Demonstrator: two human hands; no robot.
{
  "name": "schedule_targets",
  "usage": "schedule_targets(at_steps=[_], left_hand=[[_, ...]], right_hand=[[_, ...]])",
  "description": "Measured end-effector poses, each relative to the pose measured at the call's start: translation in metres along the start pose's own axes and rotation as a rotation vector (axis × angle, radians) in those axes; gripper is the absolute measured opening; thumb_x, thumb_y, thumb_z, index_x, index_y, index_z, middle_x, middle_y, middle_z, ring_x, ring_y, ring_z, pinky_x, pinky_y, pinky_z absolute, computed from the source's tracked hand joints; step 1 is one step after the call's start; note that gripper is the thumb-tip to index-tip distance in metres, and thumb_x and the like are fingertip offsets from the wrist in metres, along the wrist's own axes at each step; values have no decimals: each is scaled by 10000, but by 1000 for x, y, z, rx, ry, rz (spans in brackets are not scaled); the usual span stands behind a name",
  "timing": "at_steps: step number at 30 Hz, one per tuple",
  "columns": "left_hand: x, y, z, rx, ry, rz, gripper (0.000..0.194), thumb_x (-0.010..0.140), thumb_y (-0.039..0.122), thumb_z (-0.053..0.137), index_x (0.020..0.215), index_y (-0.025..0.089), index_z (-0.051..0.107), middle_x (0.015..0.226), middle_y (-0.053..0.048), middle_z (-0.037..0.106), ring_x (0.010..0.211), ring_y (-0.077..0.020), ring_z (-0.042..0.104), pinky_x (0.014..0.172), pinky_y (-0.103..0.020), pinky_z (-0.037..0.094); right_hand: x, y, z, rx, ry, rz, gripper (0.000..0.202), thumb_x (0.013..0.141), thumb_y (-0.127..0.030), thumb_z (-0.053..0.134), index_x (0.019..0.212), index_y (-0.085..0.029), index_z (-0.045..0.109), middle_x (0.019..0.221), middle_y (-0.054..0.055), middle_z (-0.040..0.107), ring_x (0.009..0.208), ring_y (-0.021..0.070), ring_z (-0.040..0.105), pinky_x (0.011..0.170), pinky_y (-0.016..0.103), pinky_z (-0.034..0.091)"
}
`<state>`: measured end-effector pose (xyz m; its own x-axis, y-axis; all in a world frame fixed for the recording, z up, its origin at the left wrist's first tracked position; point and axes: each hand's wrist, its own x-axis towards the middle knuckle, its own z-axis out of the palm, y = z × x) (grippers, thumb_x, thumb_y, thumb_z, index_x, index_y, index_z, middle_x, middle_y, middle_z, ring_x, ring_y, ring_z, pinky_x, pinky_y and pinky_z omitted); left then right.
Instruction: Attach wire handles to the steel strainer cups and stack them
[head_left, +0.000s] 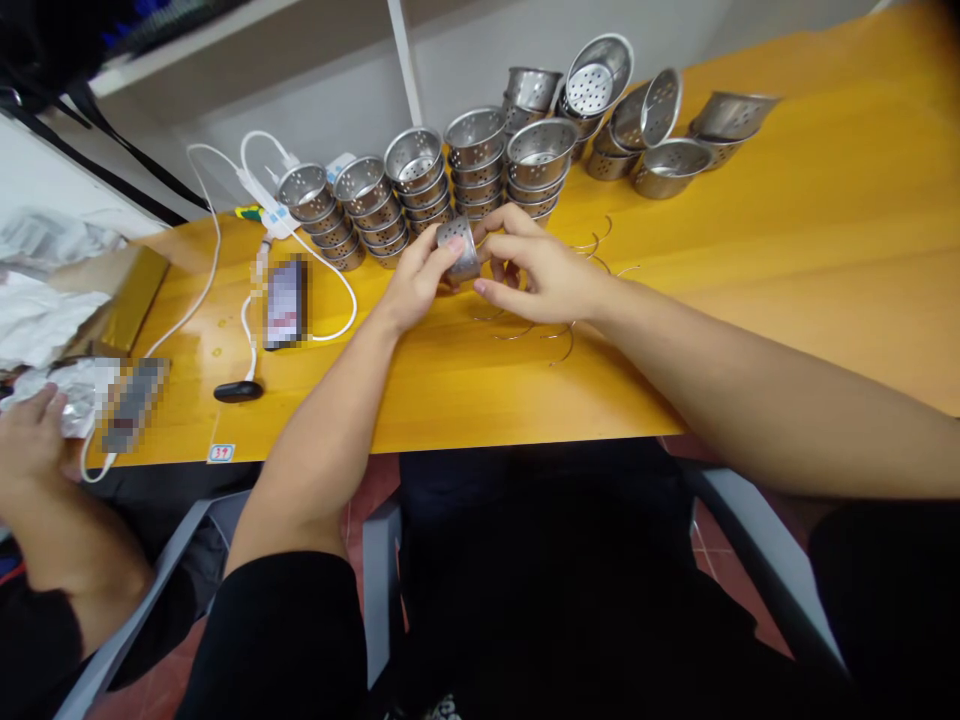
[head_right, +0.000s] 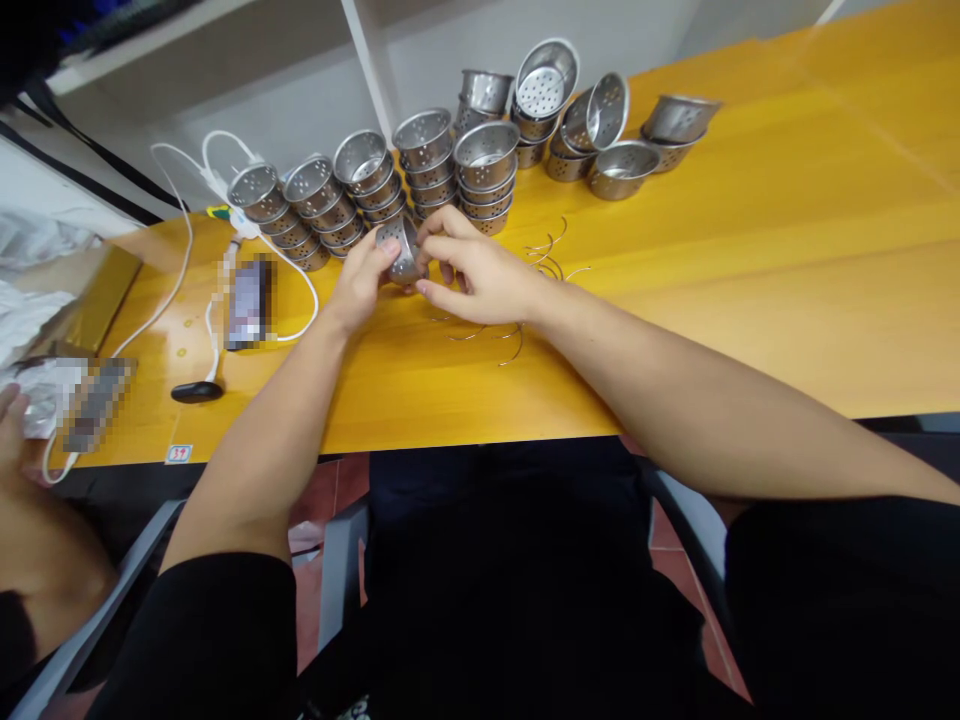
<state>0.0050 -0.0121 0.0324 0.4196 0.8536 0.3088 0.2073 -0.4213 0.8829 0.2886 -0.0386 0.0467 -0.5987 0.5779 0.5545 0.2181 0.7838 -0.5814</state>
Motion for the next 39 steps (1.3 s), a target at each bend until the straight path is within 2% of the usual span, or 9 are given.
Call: schedule_targets(at_steps=[2, 7, 16, 21, 24, 27, 32, 35, 39], left_hand=[[0, 2, -2, 23, 21, -5, 949, 1043, 1198, 639, 1205, 266, 717, 1061, -30, 709, 870, -192, 753, 842, -411, 740], [4, 3, -6, 158, 55, 99, 957, 1048, 1202, 625, 1072, 248, 692, 1029, -21, 634, 997, -224, 715, 1040, -500, 723], [8, -8, -9, 210, 51, 146, 989, 1045, 1219, 583, 1166, 250, 740, 1060, -27, 663, 1024, -246, 733, 1100, -527, 710], [7, -12, -8, 224, 23, 182, 967, 1077, 1184, 585, 1261, 251, 758, 1111, -47, 738, 1084, -282, 799, 1136, -556, 725], [11, -19, -13, 231, 48, 197, 948, 1094, 1165, 583, 1295, 255, 759, 1123, -50, 749, 1120, -290, 803, 1185, -573, 713], [16, -29, -22, 207, 119, 203, 945, 1119, 1158, 534, 1358, 267, 735, 1171, -58, 767, 1136, -285, 818, 1178, -561, 729], [13, -31, -20, 194, 204, 163, 971, 1075, 1127, 702, 1611, 321, 614, 1472, -138, 798, 1372, -332, 861, 1246, -560, 748], [7, -22, -8, 238, 189, 87, 1027, 1028, 1049, 876, 1718, 358, 558, 1654, -178, 747, 1527, -378, 827, 1309, -594, 731], [3, -14, 1, 264, 131, 67, 1010, 1072, 1006, 862, 1783, 385, 506, 1756, -183, 684, 1597, -376, 803, 1306, -567, 743]], right_hand=[[0, 2, 0, 5, -1, 20, 638, 1204, -922, 822, 1332, -297, 835, 1554, 167, 743, 1142, 333, 789, 945, 515, 788], [3, 5, 2, 30, 37, 67, 714, 1178, -1024, 751, 1236, -317, 833, 1397, 166, 806, 1227, 396, 779, 1088, 615, 760], [12, 7, 10, 228, 133, 156, 880, 956, -1205, 841, 1013, -327, 817, 1179, 132, 845, 1118, 395, 780, 1137, 662, 713], [13, 11, 7, 323, 115, 164, 832, 881, -1139, 994, 939, -323, 846, 1121, 119, 831, 1040, 360, 767, 1065, 606, 720], [10, 16, -1, 242, 128, 185, 768, 940, -1064, 1013, 956, -311, 868, 1161, 133, 839, 1062, 364, 782, 1063, 594, 727], [4, 21, -13, 46, 121, 229, 597, 1046, -883, 1019, 1019, -299, 896, 1223, 152, 830, 1126, 390, 802, 1110, 610, 730], [-3, 35, -27, -179, -175, 191, 326, 1080, -597, 972, 1093, -278, 905, 1318, 184, 803, 1269, 438, 799, 1274, 682, 667], [-5, 40, -25, -234, -260, 165, 340, 1052, -601, 958, 1101, -274, 876, 1261, 181, 784, 1245, 457, 782, 1236, 710, 677], [-4, 24, -23, -275, -84, 177, 434, 1126, -735, 904, 1183, -307, 863, 1259, 165, 804, 1222, 464, 766, 1220, 731, 683]])
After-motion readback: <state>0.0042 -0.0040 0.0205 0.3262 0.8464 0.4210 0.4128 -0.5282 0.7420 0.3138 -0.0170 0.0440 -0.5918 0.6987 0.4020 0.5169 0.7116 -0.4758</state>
